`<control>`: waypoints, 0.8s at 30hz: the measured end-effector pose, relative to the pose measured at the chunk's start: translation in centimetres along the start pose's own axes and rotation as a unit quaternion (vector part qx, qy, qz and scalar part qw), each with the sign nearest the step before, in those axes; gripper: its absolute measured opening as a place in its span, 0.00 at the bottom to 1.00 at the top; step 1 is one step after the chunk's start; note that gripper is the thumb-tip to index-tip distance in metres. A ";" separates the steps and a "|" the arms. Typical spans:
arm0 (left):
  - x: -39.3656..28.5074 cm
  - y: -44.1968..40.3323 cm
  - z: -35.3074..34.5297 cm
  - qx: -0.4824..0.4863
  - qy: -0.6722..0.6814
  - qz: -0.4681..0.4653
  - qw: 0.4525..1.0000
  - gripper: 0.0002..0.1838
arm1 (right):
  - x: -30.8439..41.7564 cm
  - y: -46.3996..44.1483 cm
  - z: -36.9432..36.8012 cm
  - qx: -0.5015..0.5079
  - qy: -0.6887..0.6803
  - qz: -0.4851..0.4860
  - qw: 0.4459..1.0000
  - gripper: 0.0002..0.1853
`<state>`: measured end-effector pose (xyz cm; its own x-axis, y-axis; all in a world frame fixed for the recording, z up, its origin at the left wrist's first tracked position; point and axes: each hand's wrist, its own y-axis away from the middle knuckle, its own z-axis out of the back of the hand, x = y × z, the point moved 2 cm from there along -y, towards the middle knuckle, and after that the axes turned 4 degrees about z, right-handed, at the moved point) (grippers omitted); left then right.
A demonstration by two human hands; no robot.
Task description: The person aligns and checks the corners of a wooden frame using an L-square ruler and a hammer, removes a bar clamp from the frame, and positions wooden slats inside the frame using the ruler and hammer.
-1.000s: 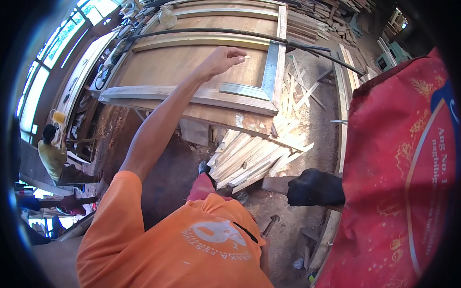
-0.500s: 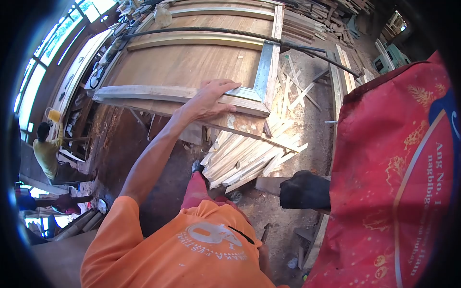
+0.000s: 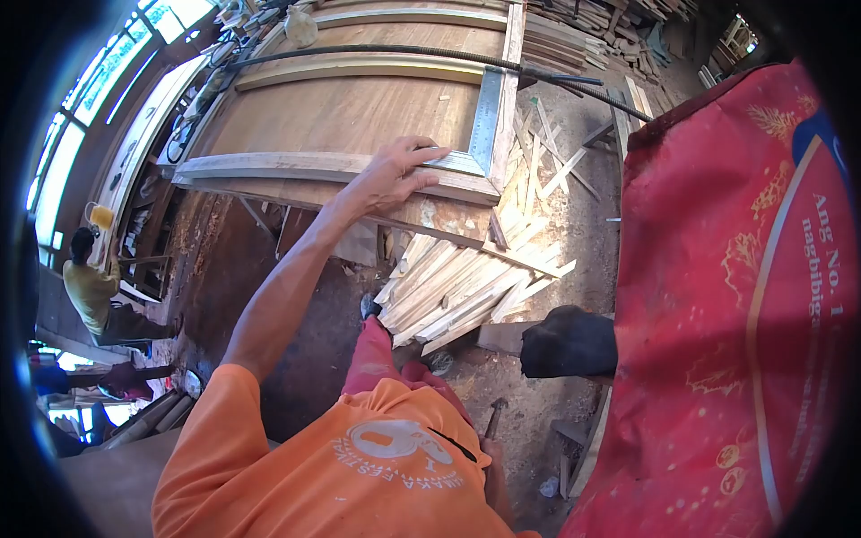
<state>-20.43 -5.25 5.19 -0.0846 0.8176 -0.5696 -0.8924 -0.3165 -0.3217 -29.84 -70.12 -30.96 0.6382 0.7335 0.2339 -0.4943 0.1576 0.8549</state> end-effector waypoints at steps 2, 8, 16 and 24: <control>1.6 -0.7 -0.3 0.003 0.056 0.012 0.998 0.26 | -1.1 -0.6 0.0 0.017 -0.026 0.023 0.999 0.19; 2.9 -1.7 1.6 -0.023 0.066 0.100 0.992 0.26 | -2.6 -1.4 -0.5 0.057 -0.084 0.070 0.992 0.19; 4.6 -2.2 1.2 -0.073 0.054 0.299 0.950 0.29 | -3.5 -2.1 -0.2 0.076 -0.112 0.084 0.987 0.19; 7.0 -2.2 3.3 -0.034 0.157 0.267 0.950 0.24 | -4.0 -2.7 -0.1 0.095 -0.113 0.085 0.985 0.19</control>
<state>-20.50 2.76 4.44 -0.3713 0.3512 -0.8595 -0.7284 -0.6843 0.0351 -31.13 -73.43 -34.20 0.6816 0.5696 0.4593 -0.4993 -0.0968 0.8610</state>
